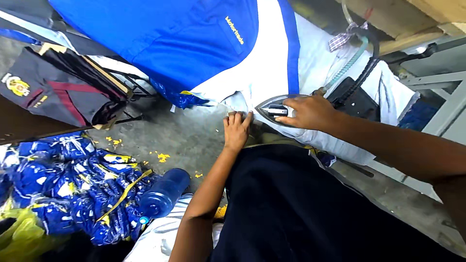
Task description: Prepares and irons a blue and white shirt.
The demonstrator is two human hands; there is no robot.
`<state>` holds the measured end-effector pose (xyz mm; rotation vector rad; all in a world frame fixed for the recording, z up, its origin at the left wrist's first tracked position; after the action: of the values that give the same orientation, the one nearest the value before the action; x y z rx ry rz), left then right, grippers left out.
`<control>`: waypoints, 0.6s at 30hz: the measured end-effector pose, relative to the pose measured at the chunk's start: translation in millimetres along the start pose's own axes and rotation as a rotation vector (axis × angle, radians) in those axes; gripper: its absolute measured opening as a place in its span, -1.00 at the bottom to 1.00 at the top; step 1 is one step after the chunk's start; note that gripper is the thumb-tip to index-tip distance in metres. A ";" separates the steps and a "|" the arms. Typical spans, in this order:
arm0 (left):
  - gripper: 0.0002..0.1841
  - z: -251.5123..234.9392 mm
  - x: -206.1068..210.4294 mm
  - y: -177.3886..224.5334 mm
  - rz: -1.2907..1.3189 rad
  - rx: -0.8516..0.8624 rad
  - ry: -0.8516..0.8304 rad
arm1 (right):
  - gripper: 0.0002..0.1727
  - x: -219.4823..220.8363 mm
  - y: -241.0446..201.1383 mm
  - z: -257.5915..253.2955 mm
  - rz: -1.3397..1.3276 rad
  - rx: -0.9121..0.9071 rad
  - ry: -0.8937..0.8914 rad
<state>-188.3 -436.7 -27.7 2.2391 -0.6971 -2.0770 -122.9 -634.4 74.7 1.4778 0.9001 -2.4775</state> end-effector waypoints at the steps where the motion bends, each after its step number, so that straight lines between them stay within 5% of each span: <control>1: -0.66 1.4 -1.5 -1.0 0.035 -0.007 -0.007 | -0.36 -2.1 -3.1 -4.4 -0.005 0.031 -0.012; 13: -0.61 65.0 -58.1 -79.8 0.125 -0.516 0.034 | -0.34 -0.4 -8.0 0.1 -0.015 0.090 -0.028; 18: -0.62 2.7 -80.1 -80.0 0.124 -0.346 0.167 | -0.31 -5.6 -20.5 -14.9 -0.082 0.202 -0.045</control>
<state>-167.7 -337.9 23.6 2.0861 -0.4159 -1.7683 -116.6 -610.7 83.0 1.4626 0.7354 -2.7199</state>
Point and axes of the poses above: each hand's wrist, its own z-axis away from the middle knuckle, its own x-axis out of the palm, y = z × x, the point moved 6 cm from there along -z, towards the middle knuckle, and after that the axes turned 2 degrees about -z, right-handed, at the moved point
